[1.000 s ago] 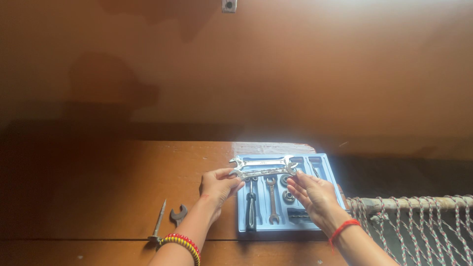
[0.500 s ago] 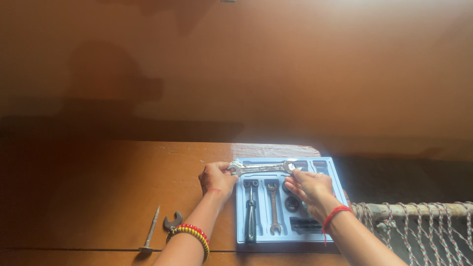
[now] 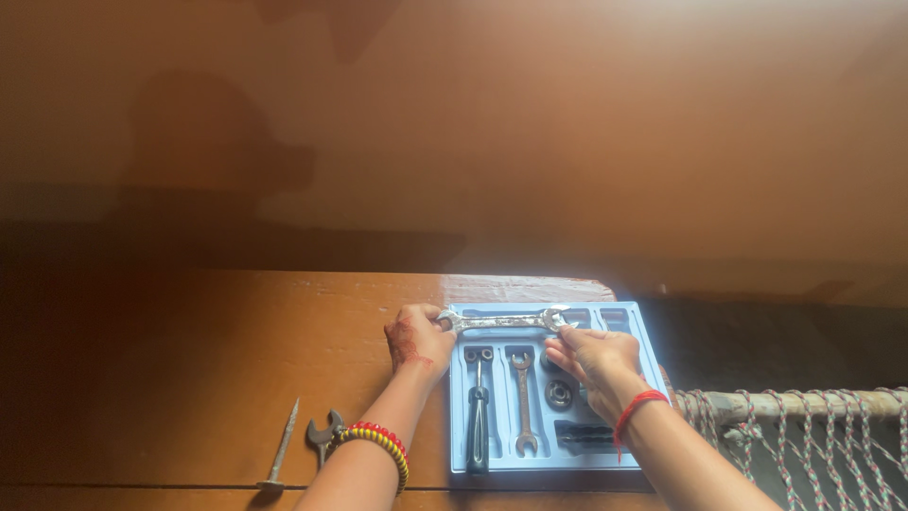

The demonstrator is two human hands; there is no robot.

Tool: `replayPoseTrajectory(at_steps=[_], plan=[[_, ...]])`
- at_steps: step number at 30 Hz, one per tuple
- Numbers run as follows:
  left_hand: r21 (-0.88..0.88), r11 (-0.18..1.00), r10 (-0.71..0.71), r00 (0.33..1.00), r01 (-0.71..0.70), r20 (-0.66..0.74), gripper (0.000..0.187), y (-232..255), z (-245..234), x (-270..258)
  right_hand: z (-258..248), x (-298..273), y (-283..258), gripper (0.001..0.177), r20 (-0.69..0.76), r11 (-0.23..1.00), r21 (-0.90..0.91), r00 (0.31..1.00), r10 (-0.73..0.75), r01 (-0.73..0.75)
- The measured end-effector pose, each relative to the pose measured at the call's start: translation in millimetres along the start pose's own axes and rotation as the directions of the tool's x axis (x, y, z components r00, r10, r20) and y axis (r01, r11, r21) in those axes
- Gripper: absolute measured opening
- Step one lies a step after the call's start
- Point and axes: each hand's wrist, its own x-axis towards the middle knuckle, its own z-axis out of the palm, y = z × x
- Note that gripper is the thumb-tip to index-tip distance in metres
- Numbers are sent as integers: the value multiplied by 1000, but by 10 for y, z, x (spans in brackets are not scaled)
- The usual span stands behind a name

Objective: The person wipes various tools including a screwdriver, washers, and wrenches with a white cloth, then places them into a blue toolbox. The person also wipes a nail and places it on the table. The tools are arranged neatly inside the toolbox.

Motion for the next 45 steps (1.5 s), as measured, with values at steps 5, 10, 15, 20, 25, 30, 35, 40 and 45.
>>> replayPoseTrajectory(at_steps=[5, 10, 15, 20, 25, 30, 35, 40, 45], plan=[[26, 998, 63, 998, -62, -12, 33, 14, -15, -50, 3, 14, 4, 26, -24, 1000, 16, 1000, -3, 4], [66, 996, 60, 997, -56, -55, 25, 126, -83, -176, -10, 23, 35, 24, -16, 999, -18, 999, -37, 36], [127, 990, -55, 994, 67, -92, 28, 165, -123, -248, -21, -33, 59, 21, 14, 988, -99, 993, -115, 115], [108, 994, -4, 995, 15, -103, 25, 84, -121, -251, -30, -186, 21, 19, -71, 936, -330, 985, -156, 125], [151, 989, 11, 997, 1, -74, 17, 25, -252, -325, -26, -386, 37, 20, -73, 802, -542, 937, -341, 250], [196, 977, -81, 996, 87, -39, 15, 26, -394, -457, 19, -542, 109, 22, 112, 661, -600, 865, -488, 451], [244, 969, -25, 1000, 28, -14, 9, -161, -474, -542, 85, -819, 184, 21, 325, 430, -613, 708, -627, 663], [299, 916, 305, 948, -266, -89, 14, -508, -514, -614, 84, -1204, 341, 13, 514, 164, -590, 525, -678, 790], [355, 927, 137, 990, -119, -28, 20, -887, -725, -927, 12, -1619, 548, 9, 659, 75, -493, 428, -618, 867]])
